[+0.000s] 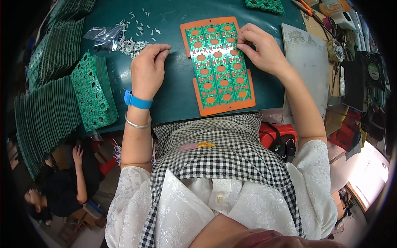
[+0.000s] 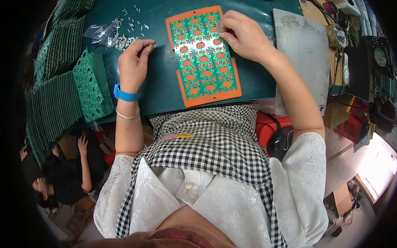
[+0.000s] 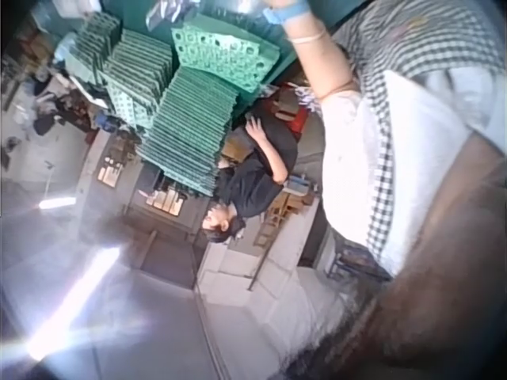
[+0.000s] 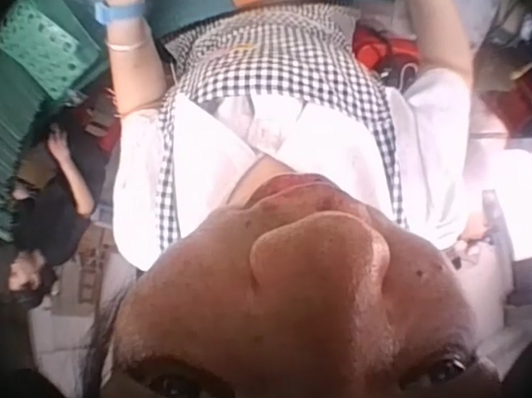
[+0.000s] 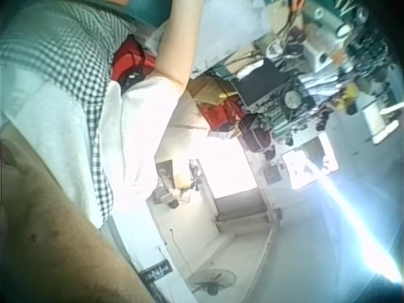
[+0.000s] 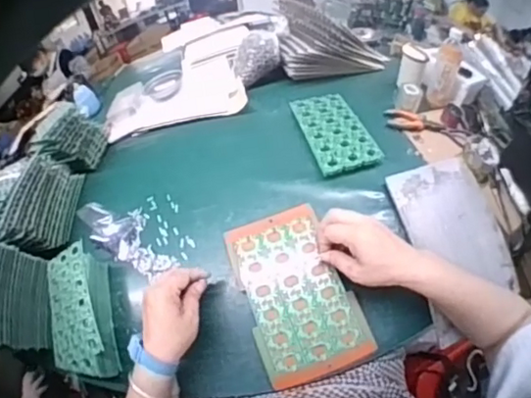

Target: The person positions a circuit board frame onto an assembly jig and inserts small electronic components into the board's slots by hand.

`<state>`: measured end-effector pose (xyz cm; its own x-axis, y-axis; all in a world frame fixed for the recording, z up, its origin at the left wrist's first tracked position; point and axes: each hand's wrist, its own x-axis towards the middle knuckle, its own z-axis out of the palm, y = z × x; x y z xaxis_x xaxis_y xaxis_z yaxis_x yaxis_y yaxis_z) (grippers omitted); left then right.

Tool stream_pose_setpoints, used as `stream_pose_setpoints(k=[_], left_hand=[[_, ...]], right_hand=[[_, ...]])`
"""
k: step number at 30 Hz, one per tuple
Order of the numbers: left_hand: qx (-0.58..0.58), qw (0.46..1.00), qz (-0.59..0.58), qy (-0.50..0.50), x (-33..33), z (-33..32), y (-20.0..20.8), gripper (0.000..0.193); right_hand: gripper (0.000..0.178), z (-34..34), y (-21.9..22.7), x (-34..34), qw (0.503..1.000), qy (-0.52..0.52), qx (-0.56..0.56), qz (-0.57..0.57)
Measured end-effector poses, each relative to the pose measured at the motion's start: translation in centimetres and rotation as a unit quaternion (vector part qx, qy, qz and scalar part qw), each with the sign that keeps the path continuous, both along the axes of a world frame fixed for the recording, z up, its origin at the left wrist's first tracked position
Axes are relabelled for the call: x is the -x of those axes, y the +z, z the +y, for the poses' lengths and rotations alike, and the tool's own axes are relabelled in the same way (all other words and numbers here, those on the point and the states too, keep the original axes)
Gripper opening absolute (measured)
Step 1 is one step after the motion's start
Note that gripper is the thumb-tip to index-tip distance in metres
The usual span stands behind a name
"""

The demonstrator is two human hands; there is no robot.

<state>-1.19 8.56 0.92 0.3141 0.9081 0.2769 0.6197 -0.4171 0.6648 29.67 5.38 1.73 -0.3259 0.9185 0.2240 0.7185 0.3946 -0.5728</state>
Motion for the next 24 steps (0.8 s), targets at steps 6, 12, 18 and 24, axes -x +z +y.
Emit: stream_pose_setpoints(k=[6,12,18,24], left_hand=[[0.030,0.999,-0.039,0.001,-0.4,-0.6,0.4,0.012],[0.070,0.995,-0.068,0.004,-0.6,-1.1,0.4,0.010],[0.252,0.919,-0.299,-0.049,-1.6,-2.1,1.3,0.010],[0.471,0.689,-0.540,-0.110,-2.9,-3.0,1.9,0.016]], right_hand=[[0.011,0.2,-0.1,0.3,0.999,0.004,-0.035,-0.003],[0.014,0.3,-0.6,0.4,0.996,0.014,-0.078,-0.045],[0.020,0.2,-0.7,0.9,0.985,0.051,-0.129,-0.103],[0.019,-1.4,3.4,2.7,0.991,0.037,-0.127,-0.009]])
